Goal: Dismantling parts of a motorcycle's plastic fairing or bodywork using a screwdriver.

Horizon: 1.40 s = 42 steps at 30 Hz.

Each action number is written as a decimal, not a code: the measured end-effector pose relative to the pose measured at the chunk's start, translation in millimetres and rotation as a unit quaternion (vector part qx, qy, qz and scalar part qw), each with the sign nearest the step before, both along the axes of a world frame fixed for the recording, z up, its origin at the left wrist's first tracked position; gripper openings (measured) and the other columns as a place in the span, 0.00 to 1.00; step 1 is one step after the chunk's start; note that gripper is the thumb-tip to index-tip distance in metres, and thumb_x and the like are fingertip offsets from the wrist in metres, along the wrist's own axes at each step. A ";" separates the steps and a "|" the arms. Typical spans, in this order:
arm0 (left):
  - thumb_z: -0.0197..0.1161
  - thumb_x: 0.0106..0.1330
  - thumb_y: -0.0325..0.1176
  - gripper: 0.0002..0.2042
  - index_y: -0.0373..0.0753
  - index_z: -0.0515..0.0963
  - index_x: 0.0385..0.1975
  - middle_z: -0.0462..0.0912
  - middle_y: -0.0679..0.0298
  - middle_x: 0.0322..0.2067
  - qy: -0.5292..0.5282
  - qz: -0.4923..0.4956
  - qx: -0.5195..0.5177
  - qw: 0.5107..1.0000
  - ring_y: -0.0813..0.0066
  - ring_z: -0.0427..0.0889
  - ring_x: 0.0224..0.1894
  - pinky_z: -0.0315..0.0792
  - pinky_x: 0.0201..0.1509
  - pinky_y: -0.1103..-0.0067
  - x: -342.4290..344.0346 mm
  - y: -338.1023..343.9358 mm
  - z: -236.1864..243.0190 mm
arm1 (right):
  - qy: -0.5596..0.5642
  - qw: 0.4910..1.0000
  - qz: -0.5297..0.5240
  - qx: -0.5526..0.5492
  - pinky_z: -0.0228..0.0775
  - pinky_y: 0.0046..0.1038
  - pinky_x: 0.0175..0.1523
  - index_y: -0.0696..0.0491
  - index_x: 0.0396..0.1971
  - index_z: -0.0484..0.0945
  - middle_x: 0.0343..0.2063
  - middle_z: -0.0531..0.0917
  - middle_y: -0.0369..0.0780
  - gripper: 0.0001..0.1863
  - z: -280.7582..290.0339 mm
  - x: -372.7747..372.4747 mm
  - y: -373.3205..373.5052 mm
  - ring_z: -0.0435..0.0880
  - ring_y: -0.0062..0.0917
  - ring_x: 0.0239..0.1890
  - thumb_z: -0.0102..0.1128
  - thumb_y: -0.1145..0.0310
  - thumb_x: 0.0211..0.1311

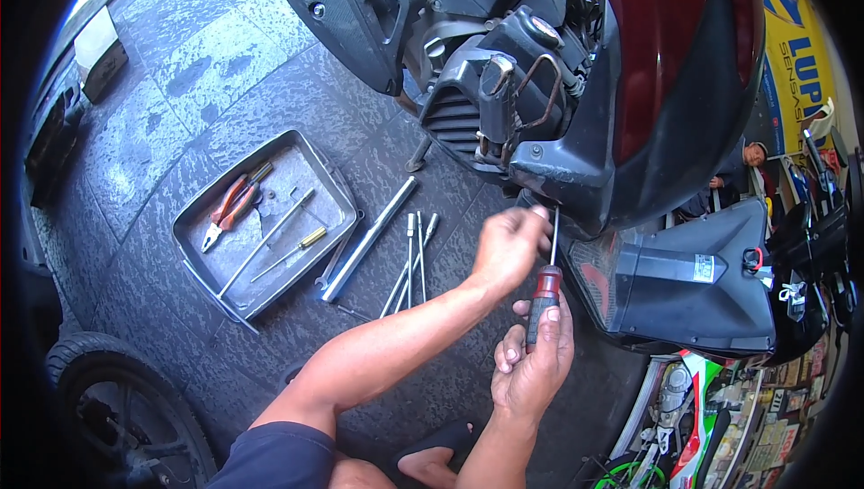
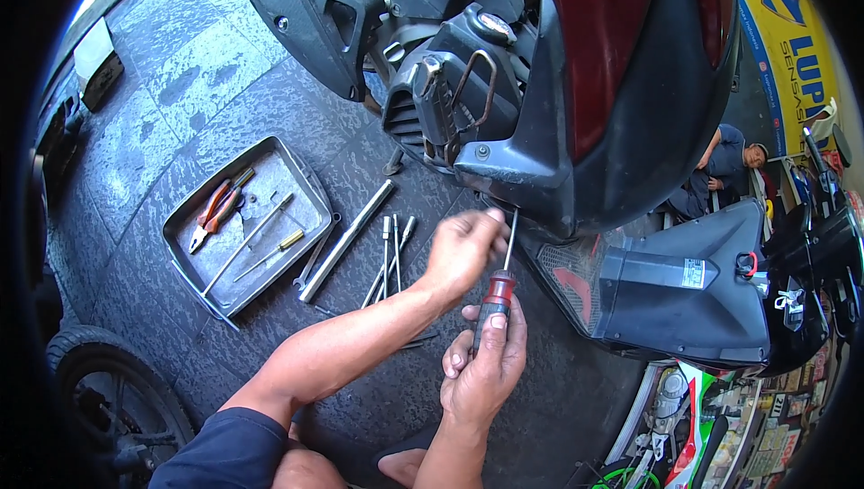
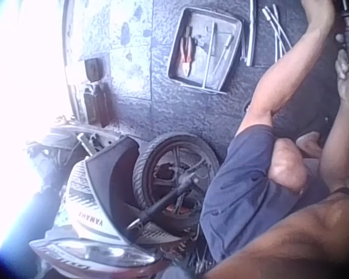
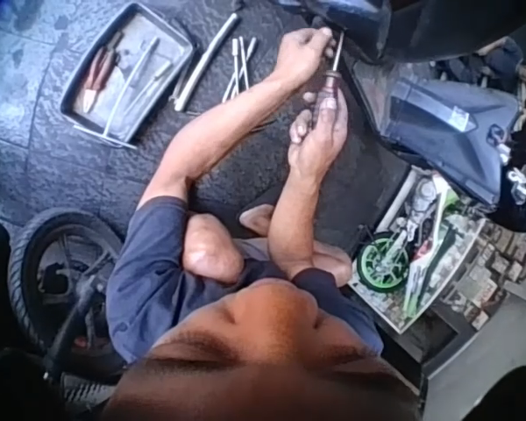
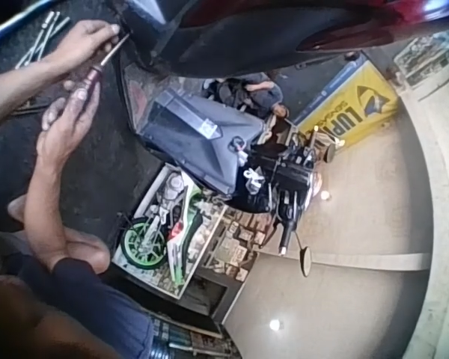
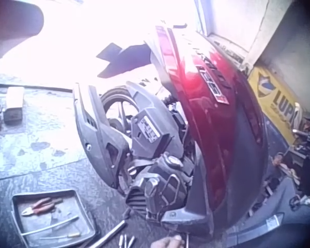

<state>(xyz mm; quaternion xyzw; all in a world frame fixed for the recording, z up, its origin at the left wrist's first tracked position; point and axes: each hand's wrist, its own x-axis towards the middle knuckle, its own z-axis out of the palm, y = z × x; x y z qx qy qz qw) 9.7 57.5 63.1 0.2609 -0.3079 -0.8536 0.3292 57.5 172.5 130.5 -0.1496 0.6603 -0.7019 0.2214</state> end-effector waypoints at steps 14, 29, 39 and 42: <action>0.57 0.64 0.36 0.15 0.31 0.78 0.42 0.80 0.63 0.33 0.097 0.024 -0.149 0.984 0.78 0.75 0.41 0.66 0.50 0.79 -19.1 -48.9 -58.7 | 0.013 1.000 0.006 0.016 0.55 0.10 0.12 0.63 0.60 0.61 0.32 0.78 0.45 0.25 2.8 -5.1 3.3 0.67 0.08 0.12 0.51 0.64 0.71; 0.59 0.54 0.35 0.12 0.30 0.81 0.29 0.78 0.67 0.28 0.196 -0.109 -0.164 0.961 0.78 0.71 0.35 0.64 0.45 0.78 -36.5 -74.6 -83.8 | 0.027 0.999 0.010 0.035 0.56 0.10 0.11 0.63 0.61 0.60 0.32 0.78 0.46 0.26 -0.3 -3.0 -0.5 0.69 0.10 0.11 0.51 0.63 0.70; 0.58 0.56 0.29 0.10 0.30 0.80 0.33 0.78 0.69 0.29 0.203 -0.114 -0.156 0.960 0.82 0.71 0.34 0.66 0.43 0.80 -26.1 -74.0 -67.0 | -0.011 1.000 0.002 0.012 0.54 0.12 0.10 0.60 0.59 0.61 0.34 0.76 0.44 0.26 -3.3 0.8 -2.5 0.64 0.11 0.11 0.47 0.56 0.72; 0.57 0.56 0.29 0.09 0.31 0.80 0.30 0.76 0.72 0.26 0.195 -0.113 -0.157 0.962 0.83 0.70 0.32 0.65 0.40 0.81 -25.7 -75.2 -65.7 | -0.065 0.998 -0.015 -0.017 0.54 0.12 0.09 0.60 0.57 0.61 0.33 0.76 0.45 0.24 -3.1 3.1 -4.8 0.64 0.12 0.11 0.48 0.56 0.72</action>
